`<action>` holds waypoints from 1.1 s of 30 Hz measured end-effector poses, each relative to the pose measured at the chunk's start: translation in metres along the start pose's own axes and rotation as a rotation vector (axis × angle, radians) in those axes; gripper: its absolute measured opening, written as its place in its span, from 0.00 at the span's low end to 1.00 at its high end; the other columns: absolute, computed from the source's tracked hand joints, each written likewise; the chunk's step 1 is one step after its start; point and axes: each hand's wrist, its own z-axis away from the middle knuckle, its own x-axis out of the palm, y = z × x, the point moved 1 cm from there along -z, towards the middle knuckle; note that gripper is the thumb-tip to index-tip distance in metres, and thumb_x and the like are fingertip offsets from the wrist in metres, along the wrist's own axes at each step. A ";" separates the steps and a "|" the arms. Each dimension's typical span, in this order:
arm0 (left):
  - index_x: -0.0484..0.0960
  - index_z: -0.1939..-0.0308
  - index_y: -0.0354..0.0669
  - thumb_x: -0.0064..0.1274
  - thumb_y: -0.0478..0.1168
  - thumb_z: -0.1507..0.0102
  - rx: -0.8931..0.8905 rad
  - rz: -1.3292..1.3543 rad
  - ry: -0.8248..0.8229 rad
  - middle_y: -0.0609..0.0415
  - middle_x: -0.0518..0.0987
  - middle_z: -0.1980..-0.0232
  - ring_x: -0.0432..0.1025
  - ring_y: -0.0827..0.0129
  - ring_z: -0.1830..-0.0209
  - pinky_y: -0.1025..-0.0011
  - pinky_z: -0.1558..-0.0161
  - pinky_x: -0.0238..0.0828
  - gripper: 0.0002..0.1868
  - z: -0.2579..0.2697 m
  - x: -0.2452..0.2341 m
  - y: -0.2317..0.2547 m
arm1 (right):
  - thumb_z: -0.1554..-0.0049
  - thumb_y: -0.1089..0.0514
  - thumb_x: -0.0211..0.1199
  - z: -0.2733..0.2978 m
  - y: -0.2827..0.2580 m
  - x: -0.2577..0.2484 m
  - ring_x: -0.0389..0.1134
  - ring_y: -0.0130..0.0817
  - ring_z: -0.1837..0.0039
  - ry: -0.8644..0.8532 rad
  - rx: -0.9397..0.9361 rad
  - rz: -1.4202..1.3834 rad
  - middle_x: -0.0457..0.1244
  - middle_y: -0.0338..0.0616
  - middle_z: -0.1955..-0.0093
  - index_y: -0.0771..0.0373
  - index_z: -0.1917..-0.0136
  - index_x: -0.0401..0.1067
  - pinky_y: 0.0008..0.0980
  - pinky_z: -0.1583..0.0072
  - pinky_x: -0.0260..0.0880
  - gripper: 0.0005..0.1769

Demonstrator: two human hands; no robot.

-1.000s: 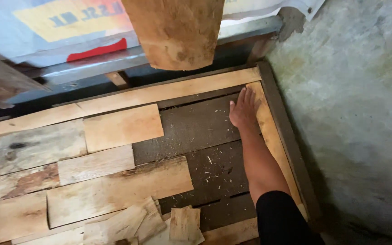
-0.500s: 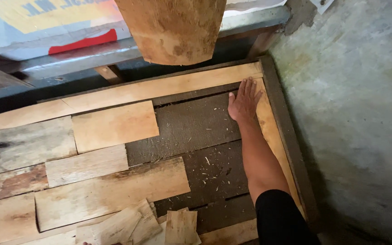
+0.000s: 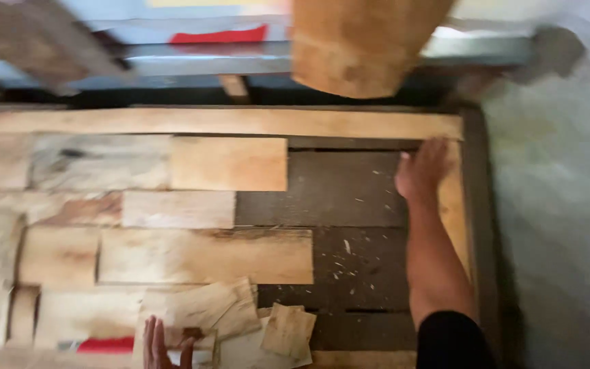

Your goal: Arranging and fitting thin wood slats or shingles onto a wooden surface using a utility knife.

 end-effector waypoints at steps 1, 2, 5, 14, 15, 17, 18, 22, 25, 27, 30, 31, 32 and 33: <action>0.66 0.30 0.31 0.63 0.46 0.46 -0.019 -0.016 0.029 0.27 0.67 0.28 0.63 0.33 0.25 0.45 0.27 0.62 0.43 -0.026 0.003 0.008 | 0.32 0.39 0.36 -0.001 0.002 0.002 0.21 0.53 0.13 0.001 0.025 0.030 0.22 0.55 0.12 0.67 0.15 0.31 0.62 0.20 0.22 0.44; 0.66 0.30 0.31 0.63 0.46 0.46 -0.038 -0.032 0.058 0.27 0.67 0.28 0.63 0.33 0.26 0.45 0.27 0.62 0.43 -0.042 0.019 0.024 | 0.31 0.38 0.36 -0.003 0.004 0.004 0.21 0.53 0.13 0.003 0.051 0.059 0.21 0.54 0.12 0.66 0.15 0.31 0.62 0.20 0.22 0.43; 0.64 0.30 0.29 0.62 0.45 0.45 -0.007 -0.048 -0.005 0.27 0.66 0.29 0.61 0.33 0.26 0.44 0.28 0.59 0.43 -0.061 -0.007 0.052 | 0.32 0.38 0.36 -0.005 0.011 0.009 0.21 0.55 0.13 0.042 0.012 0.025 0.21 0.55 0.13 0.67 0.15 0.31 0.61 0.20 0.21 0.44; 0.68 0.33 0.33 0.62 0.46 0.43 -0.098 -0.085 -0.139 0.33 0.59 0.23 0.53 0.37 0.23 0.48 0.28 0.54 0.38 -0.163 0.015 0.065 | 0.33 0.40 0.49 0.100 -0.127 -0.002 0.42 0.53 0.13 0.241 -0.564 -0.102 0.44 0.58 0.13 0.65 0.22 0.57 0.65 0.17 0.32 0.35; 0.68 0.33 0.33 0.62 0.46 0.43 -0.106 -0.082 -0.133 0.33 0.59 0.23 0.53 0.37 0.23 0.48 0.28 0.54 0.38 -0.186 0.025 0.063 | 0.33 0.40 0.49 0.105 -0.139 0.016 0.42 0.53 0.13 0.240 -0.573 -0.097 0.44 0.58 0.13 0.65 0.22 0.57 0.65 0.17 0.32 0.35; 0.69 0.32 0.33 0.58 0.46 0.36 0.033 -0.008 -0.135 0.34 0.61 0.22 0.54 0.37 0.22 0.49 0.26 0.54 0.32 -0.232 0.044 0.059 | 0.35 0.39 0.52 0.116 -0.163 0.052 0.44 0.55 0.15 0.261 -0.724 -0.136 0.45 0.56 0.15 0.63 0.23 0.58 0.63 0.20 0.37 0.36; 0.69 0.32 0.33 0.58 0.46 0.36 0.023 -0.006 -0.131 0.34 0.61 0.22 0.54 0.37 0.22 0.49 0.26 0.54 0.32 -0.251 0.057 0.053 | 0.35 0.39 0.52 0.122 -0.176 0.062 0.44 0.55 0.15 0.257 -0.733 -0.130 0.45 0.56 0.15 0.63 0.23 0.58 0.63 0.20 0.37 0.36; 0.66 0.30 0.30 0.53 0.47 0.33 0.180 -0.047 -0.198 0.32 0.60 0.22 0.51 0.36 0.21 0.47 0.24 0.49 0.32 -0.323 0.101 0.039 | 0.37 0.35 0.53 0.140 -0.216 0.086 0.41 0.56 0.15 0.181 -0.751 -0.156 0.42 0.58 0.14 0.65 0.19 0.52 0.64 0.20 0.33 0.44; 0.64 0.29 0.29 0.52 0.48 0.34 0.222 -0.122 -0.275 0.31 0.58 0.22 0.50 0.37 0.21 0.47 0.24 0.46 0.35 -0.352 0.118 0.031 | 0.37 0.35 0.53 0.144 -0.228 0.087 0.39 0.55 0.14 0.166 -0.728 -0.126 0.41 0.58 0.14 0.65 0.18 0.47 0.63 0.20 0.31 0.46; 0.62 0.28 0.29 0.51 0.48 0.35 0.227 -0.175 -0.337 0.32 0.58 0.23 0.49 0.39 0.21 0.48 0.24 0.45 0.36 -0.359 0.128 0.021 | 0.37 0.35 0.52 0.143 -0.231 0.088 0.38 0.54 0.14 0.161 -0.715 -0.086 0.40 0.58 0.14 0.65 0.17 0.45 0.62 0.20 0.29 0.47; 0.62 0.27 0.29 0.49 0.49 0.34 0.199 -0.136 -0.341 0.35 0.58 0.22 0.50 0.43 0.20 0.49 0.22 0.44 0.36 -0.357 0.139 0.012 | 0.36 0.35 0.52 0.141 -0.229 0.092 0.37 0.53 0.14 0.165 -0.699 -0.025 0.40 0.56 0.14 0.65 0.17 0.44 0.61 0.20 0.28 0.47; 0.62 0.26 0.30 0.47 0.49 0.33 0.195 -0.164 -0.347 0.37 0.57 0.20 0.49 0.45 0.19 0.51 0.22 0.42 0.36 -0.356 0.136 0.012 | 0.35 0.36 0.51 0.142 -0.230 0.091 0.37 0.52 0.14 0.161 -0.692 -0.036 0.40 0.54 0.13 0.65 0.16 0.43 0.60 0.19 0.28 0.46; 0.62 0.26 0.32 0.44 0.50 0.32 0.191 -0.193 -0.354 0.38 0.56 0.19 0.48 0.47 0.17 0.52 0.21 0.41 0.35 -0.356 0.133 0.014 | 0.35 0.37 0.51 0.144 -0.230 0.091 0.37 0.51 0.13 0.157 -0.684 -0.047 0.40 0.53 0.13 0.64 0.16 0.43 0.59 0.19 0.29 0.45; 0.62 0.26 0.32 0.44 0.50 0.32 0.191 -0.187 -0.361 0.38 0.56 0.19 0.48 0.47 0.17 0.52 0.21 0.41 0.35 -0.355 0.137 0.012 | 0.35 0.37 0.51 0.146 -0.231 0.088 0.37 0.51 0.13 0.151 -0.679 -0.042 0.40 0.53 0.13 0.64 0.16 0.43 0.59 0.19 0.29 0.45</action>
